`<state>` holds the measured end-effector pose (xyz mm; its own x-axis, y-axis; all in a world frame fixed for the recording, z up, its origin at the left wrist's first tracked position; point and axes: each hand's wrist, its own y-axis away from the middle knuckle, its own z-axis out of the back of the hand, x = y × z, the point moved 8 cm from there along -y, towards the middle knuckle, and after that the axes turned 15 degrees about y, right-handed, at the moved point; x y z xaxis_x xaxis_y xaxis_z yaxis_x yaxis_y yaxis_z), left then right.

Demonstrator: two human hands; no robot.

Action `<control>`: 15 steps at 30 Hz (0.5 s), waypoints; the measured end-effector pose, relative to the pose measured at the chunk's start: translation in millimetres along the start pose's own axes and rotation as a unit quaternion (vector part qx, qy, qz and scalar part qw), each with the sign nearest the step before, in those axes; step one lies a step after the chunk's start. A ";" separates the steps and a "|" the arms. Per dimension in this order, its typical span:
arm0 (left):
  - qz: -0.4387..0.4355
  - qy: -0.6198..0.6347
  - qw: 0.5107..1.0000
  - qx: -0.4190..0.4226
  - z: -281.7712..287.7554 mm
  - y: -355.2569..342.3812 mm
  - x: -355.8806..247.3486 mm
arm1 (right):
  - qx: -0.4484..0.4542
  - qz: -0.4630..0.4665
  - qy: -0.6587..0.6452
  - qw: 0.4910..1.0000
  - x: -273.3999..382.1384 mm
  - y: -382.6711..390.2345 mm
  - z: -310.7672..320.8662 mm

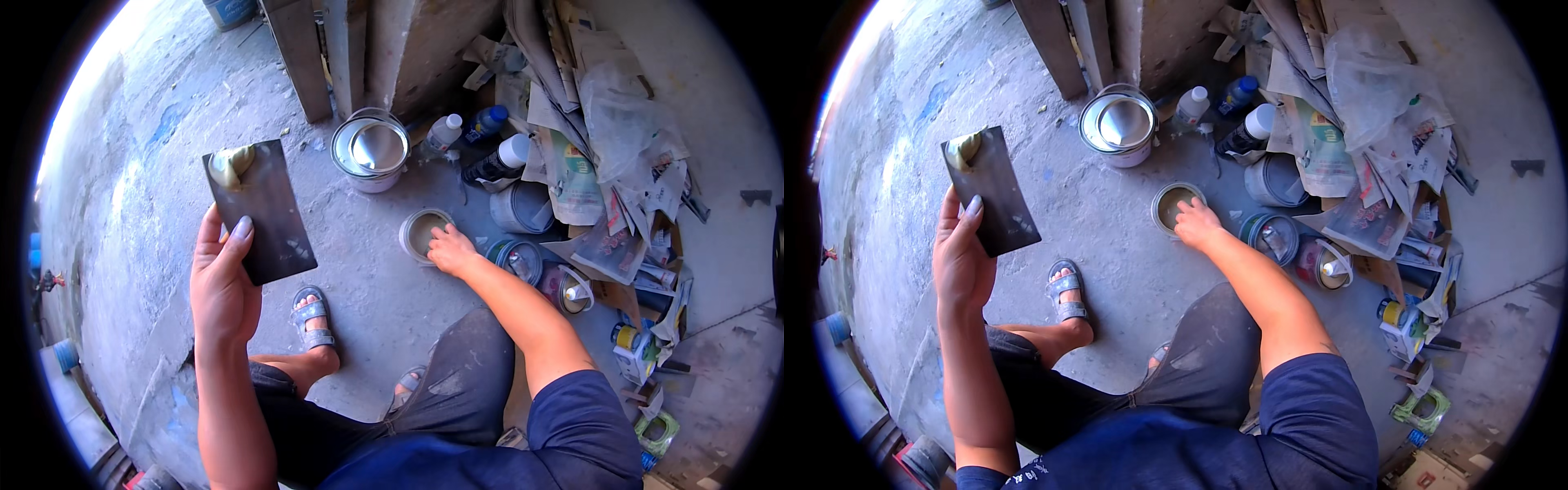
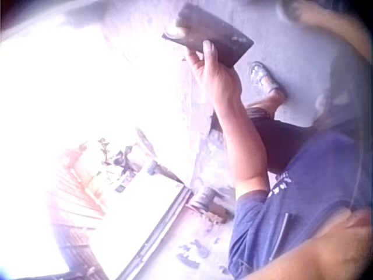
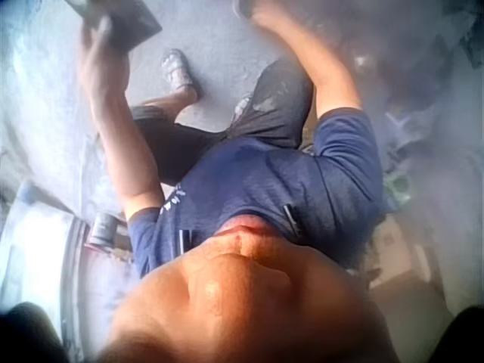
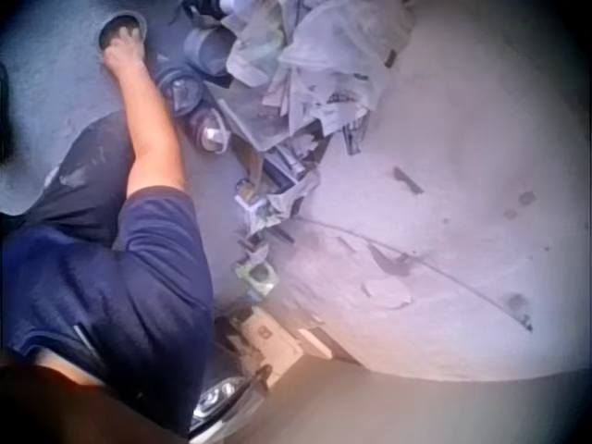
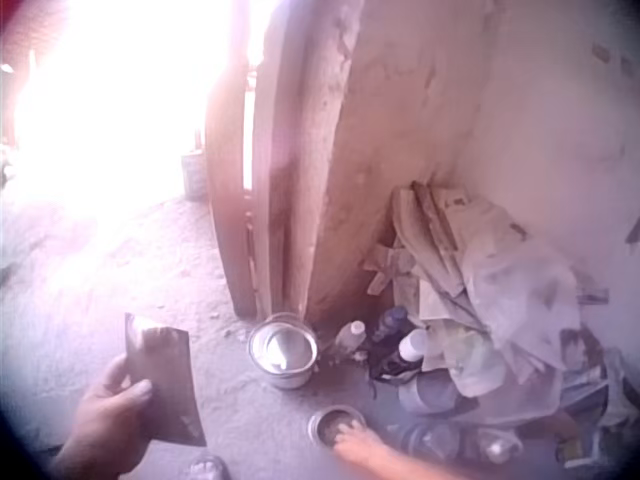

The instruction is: The person scoops body filler from a container onto a metal mixing board, then uses a putty knife to spread the filler across the car hood. The person repeatedly smooths the filler over the surface, working from the center outward.

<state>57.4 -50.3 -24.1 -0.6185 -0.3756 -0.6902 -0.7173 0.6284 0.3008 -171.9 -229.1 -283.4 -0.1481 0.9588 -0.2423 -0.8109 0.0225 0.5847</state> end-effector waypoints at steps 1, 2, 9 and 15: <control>0.003 -0.001 1.000 0.005 -2.0 -2.2 2.2 | 0.011 0.000 0.004 1.000 -1.0 2.2 4.4; 0.006 -0.003 1.000 0.011 -3.3 -3.1 4.5 | 0.022 0.000 0.008 1.000 -1.2 4.3 5.4; 0.014 -0.026 0.999 0.041 -12.7 -7.3 14.9 | -0.154 -0.201 -0.137 0.958 -48.7 38.8 24.7; 0.030 -0.041 0.996 0.072 -16.9 -9.7 28.7 | -0.269 -0.333 -0.349 0.834 -77.3 91.9 35.4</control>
<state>41.1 -78.7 -35.7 -0.6271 -0.2809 -0.7265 -0.6218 0.7423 0.2498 -214.9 -291.1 -183.6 0.6499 0.7195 0.2450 -0.7458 0.6657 0.0235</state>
